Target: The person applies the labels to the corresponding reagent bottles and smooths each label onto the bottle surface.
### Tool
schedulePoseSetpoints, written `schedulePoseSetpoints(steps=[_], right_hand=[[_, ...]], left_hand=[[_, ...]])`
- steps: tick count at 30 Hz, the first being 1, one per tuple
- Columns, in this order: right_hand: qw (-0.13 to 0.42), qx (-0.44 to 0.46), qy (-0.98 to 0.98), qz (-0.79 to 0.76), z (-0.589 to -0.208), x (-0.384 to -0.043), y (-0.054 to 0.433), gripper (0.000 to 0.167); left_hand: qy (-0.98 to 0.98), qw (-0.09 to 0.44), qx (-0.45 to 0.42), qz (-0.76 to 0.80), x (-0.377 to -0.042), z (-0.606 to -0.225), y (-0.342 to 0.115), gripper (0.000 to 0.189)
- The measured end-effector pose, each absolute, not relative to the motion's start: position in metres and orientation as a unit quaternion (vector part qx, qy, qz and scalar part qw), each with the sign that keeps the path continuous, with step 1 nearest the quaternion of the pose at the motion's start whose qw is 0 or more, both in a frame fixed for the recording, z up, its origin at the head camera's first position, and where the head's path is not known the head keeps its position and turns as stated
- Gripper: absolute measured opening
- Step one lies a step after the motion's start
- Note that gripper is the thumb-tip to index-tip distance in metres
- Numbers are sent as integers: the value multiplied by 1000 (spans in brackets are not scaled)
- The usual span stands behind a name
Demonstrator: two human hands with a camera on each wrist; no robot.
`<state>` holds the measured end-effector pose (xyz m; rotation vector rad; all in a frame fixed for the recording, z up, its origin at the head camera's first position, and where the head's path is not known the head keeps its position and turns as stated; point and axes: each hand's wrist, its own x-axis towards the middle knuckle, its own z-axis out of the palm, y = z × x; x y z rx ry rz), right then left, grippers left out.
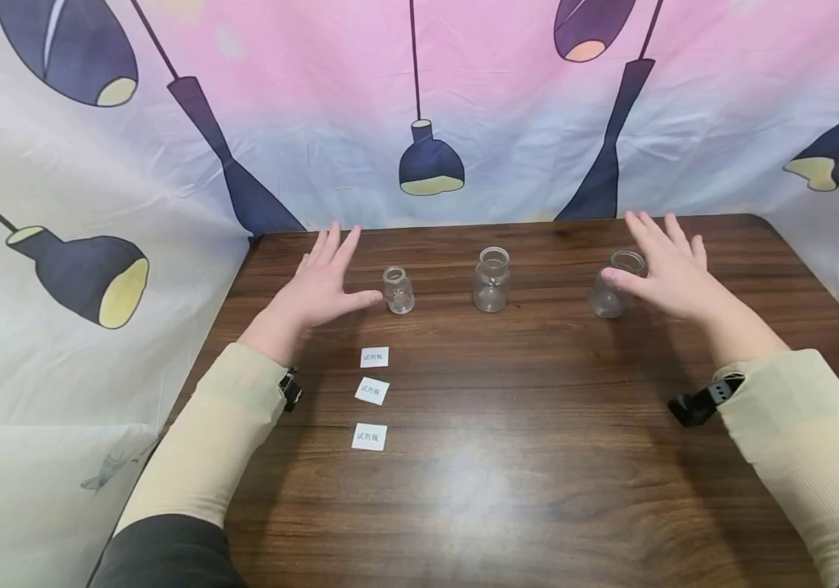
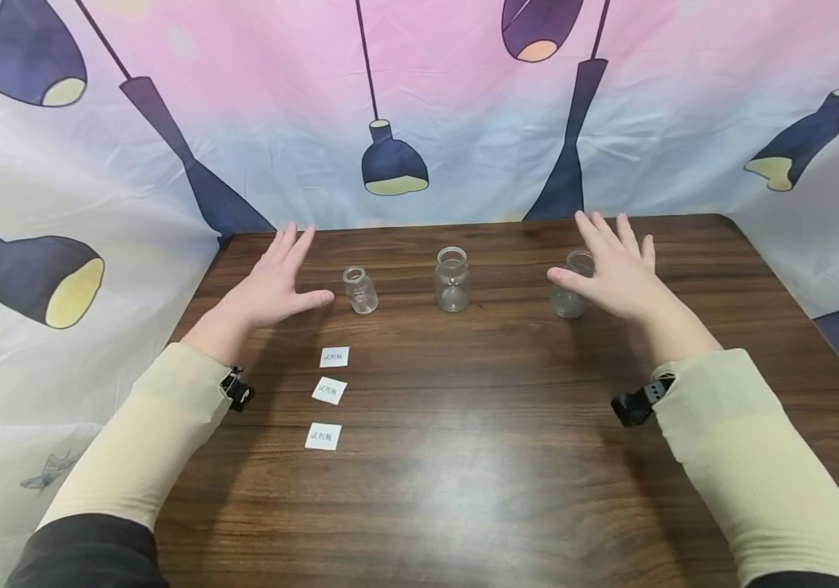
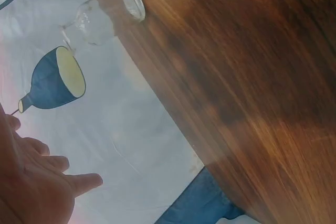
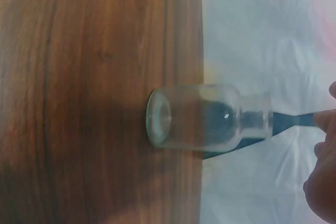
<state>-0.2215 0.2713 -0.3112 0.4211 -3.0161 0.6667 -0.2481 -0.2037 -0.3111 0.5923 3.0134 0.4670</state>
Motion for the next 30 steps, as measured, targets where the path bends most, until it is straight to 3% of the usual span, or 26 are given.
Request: schedulePoseSetpoints(steps=[30], right_hand=[[55,205,-940,266,-308,-229,218,94]], left_hand=[[944,19,219,247,-244,-304,-190,97]])
